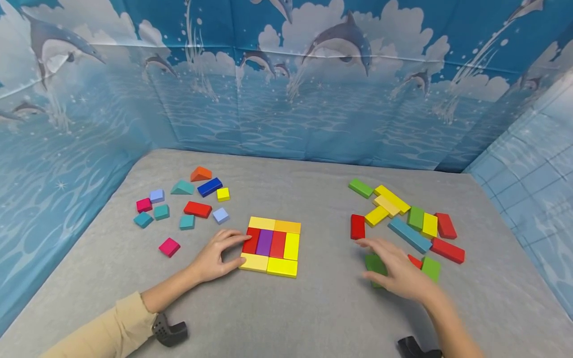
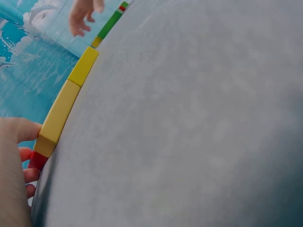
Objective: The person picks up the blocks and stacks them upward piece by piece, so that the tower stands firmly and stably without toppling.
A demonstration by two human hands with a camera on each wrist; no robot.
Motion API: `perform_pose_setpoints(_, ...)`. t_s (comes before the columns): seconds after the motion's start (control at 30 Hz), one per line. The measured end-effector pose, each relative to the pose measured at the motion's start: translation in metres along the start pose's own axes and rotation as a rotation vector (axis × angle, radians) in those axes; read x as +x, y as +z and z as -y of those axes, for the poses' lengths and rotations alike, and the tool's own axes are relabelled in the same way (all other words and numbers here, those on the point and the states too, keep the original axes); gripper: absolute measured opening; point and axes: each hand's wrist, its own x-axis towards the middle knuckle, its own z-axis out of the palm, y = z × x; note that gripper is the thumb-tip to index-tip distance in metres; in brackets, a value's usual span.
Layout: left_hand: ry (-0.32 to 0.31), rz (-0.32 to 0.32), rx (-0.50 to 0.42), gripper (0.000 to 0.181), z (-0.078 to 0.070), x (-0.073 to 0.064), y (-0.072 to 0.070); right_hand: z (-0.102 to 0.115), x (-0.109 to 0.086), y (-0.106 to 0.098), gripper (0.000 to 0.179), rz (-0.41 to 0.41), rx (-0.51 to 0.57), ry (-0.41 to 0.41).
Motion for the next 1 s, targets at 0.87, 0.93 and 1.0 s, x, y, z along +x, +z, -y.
perform_pose_setpoints(0.87, -0.021, 0.015, -0.001, 0.048, 0.001, 0.001, 0.000, -0.010, -0.011, 0.000, 0.066, 0.064, -0.048, 0.137)
perform_pose_setpoints(0.93, -0.021, 0.016, 0.002, 0.048, 0.001, 0.001, 0.000, -0.001, -0.002, 0.002, 0.066, 0.044, 0.001, 0.124)
perform_pose_setpoints(1.0, -0.020, 0.015, 0.006, 0.048, 0.001, 0.001, 0.000, 0.009, 0.011, 0.005, 0.066, 0.029, 0.044, 0.106)
